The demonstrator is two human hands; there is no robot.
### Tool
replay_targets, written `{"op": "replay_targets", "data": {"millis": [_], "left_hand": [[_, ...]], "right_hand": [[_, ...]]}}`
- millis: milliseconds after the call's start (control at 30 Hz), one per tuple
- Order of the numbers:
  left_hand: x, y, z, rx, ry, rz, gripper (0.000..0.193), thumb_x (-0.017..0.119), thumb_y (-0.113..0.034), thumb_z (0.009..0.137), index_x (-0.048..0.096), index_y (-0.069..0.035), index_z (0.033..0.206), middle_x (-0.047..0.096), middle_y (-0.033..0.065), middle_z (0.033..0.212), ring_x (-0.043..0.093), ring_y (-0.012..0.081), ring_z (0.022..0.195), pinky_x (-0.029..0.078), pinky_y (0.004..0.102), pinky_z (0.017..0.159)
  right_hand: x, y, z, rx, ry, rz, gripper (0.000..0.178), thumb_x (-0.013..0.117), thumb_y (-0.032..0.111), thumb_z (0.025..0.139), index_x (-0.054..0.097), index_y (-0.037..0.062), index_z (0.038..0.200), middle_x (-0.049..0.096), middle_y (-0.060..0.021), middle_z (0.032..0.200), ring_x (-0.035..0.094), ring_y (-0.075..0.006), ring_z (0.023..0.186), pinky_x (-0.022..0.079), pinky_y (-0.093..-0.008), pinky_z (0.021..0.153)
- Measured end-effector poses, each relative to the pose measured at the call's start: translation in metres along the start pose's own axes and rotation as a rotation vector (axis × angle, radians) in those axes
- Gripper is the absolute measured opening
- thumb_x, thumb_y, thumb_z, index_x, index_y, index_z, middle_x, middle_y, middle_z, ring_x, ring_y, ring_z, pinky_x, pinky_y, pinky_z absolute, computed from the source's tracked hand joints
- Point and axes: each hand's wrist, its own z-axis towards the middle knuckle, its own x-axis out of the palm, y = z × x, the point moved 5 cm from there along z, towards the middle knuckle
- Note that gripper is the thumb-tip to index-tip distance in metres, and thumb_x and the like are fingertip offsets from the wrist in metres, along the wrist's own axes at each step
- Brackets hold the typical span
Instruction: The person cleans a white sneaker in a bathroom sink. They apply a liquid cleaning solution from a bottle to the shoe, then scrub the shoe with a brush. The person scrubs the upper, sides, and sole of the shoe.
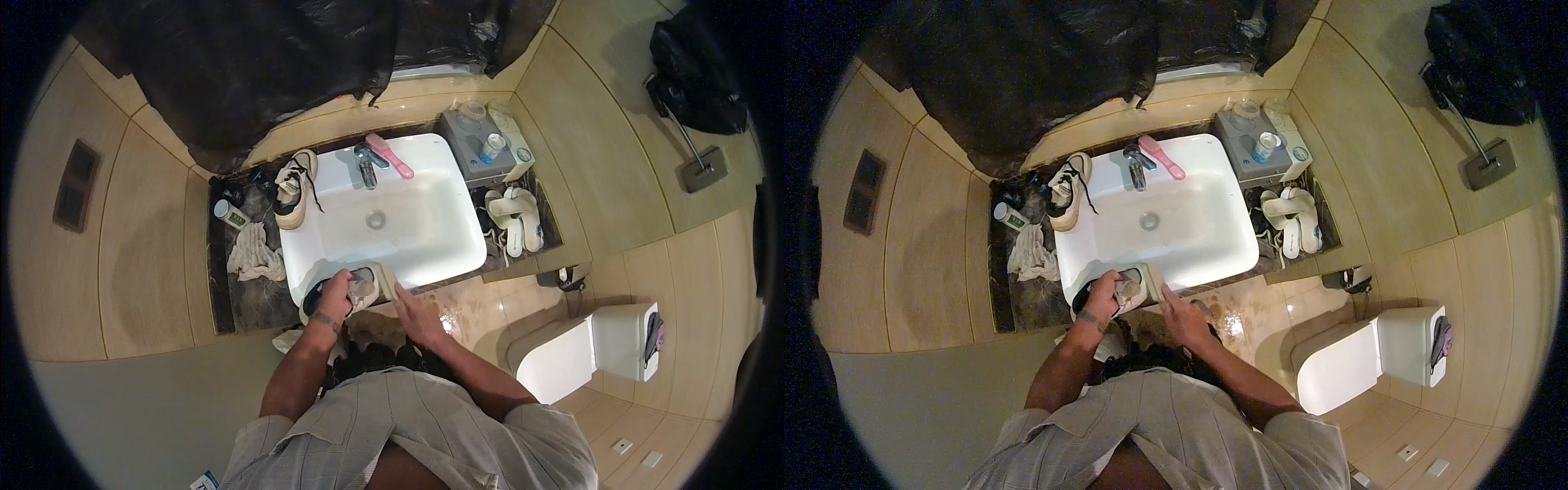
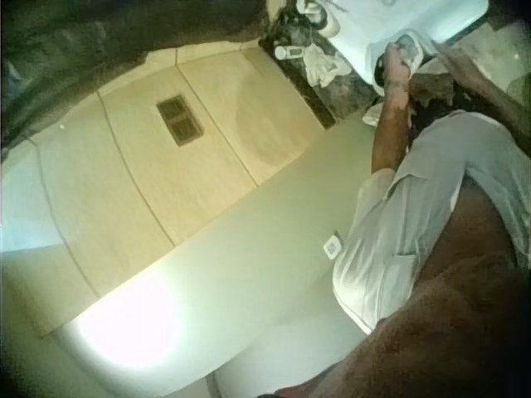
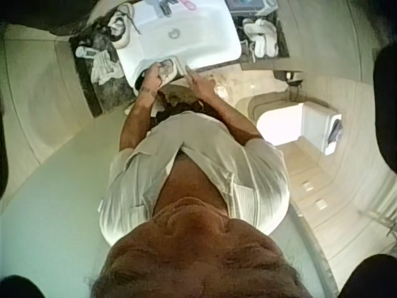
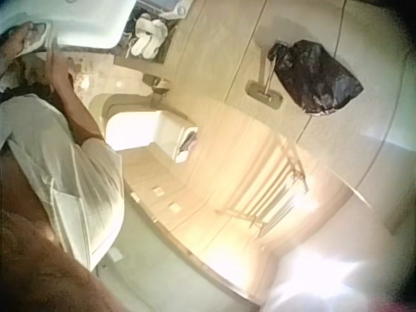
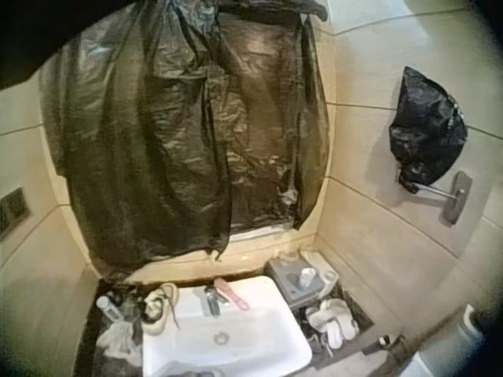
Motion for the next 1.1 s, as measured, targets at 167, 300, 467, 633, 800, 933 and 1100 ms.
{"op": "replay_targets", "data": {"millis": [167,300,467,633,800,933,1100], "left_hand": [[0.025,-0.011,-0.018,-0.037,0.03,0.01,0.014,0.063,-0.007,0.084,0.061,0.003,0.094,0.064,0.0151,0.096,0.067,0.0338,0.088,0.061,0.047,0.08],[-0.004,-0.008,0.017,-0.059,0.022,-0.06,0.013,0.061,-0.007,0.085,0.06,0.003,0.093,0.063,0.016,0.097,0.068,0.0345,0.088,0.062,0.0477,0.079],[-0.003,-0.003,0.037,-0.054,-0.003,-0.048,0.012,0.061,-0.008,0.087,0.058,0.002,0.093,0.06,0.0133,0.093,0.068,0.0333,0.088,0.062,0.0482,0.077],[-0.008,-0.015,0.034,-0.026,0.085,-0.047,0.017,0.061,-0.014,0.092,0.062,0.001,0.101,0.066,0.0156,0.101,0.069,0.0327,0.093,0.061,0.0485,0.085],[0.054,-0.052,-0.052,-0.144,0.215,0.016,0.035,0.065,-0.03,0.099,0.067,0.0,0.118,0.072,0.0181,0.117,0.071,0.0313,0.103,0.058,0.047,0.094],[0.047,-0.062,-0.087,-0.128,0.318,0.16,0.039,0.066,-0.029,0.097,0.066,0.003,0.12,0.074,0.0159,0.113,0.072,0.0309,0.103,0.059,0.045,0.093],[0.016,-0.06,-0.07,-0.08,0.414,0.212,0.033,0.061,-0.009,0.091,0.065,0.007,0.119,0.074,0.0183,0.111,0.073,0.0307,0.097,0.061,0.0433,0.087]], "right_hand": [[0.011,-0.015,0.062,0.007,-0.125,0.075,0.048,0.052,0.029,0.106,0.051,0.0081,0.149,0.069,-0.0322,0.096,0.068,-0.0506,0.088,0.056,-0.0545,0.078],[0.018,-0.007,0.007,-0.062,-0.133,0.072,0.049,0.056,0.029,0.104,0.051,0.01,0.149,0.068,-0.0327,0.091,0.068,-0.0504,0.084,0.055,-0.0549,0.073],[0.032,-0.002,-0.033,-0.133,-0.171,0.076,0.054,0.057,0.027,0.103,0.046,0.0111,0.153,0.067,-0.0293,0.078,0.065,-0.0498,0.067,0.054,-0.0587,0.065],[0.04,-0.001,0.037,-0.009,-0.154,0.042,0.053,0.053,0.034,0.105,0.045,0.0157,0.154,0.07,-0.0301,0.086,0.068,-0.0495,0.078,0.055,-0.0583,0.069],[0.047,-0.014,0.052,0.051,-0.141,0.051,0.052,0.051,0.035,0.105,0.047,0.015,0.152,0.071,-0.0291,0.09,0.069,-0.0499,0.083,0.055,-0.0594,0.074],[0.027,0.008,0.05,0.084,-0.062,0.031,0.051,0.054,0.033,0.103,0.051,0.0105,0.149,0.07,-0.0304,0.094,0.069,-0.0493,0.085,0.055,-0.0582,0.077],[0.028,0.007,0.052,0.054,-0.074,0.079,0.049,0.055,0.031,0.103,0.053,0.011,0.148,0.071,-0.0298,0.104,0.069,-0.0495,0.091,0.056,-0.0565,0.084]]}}
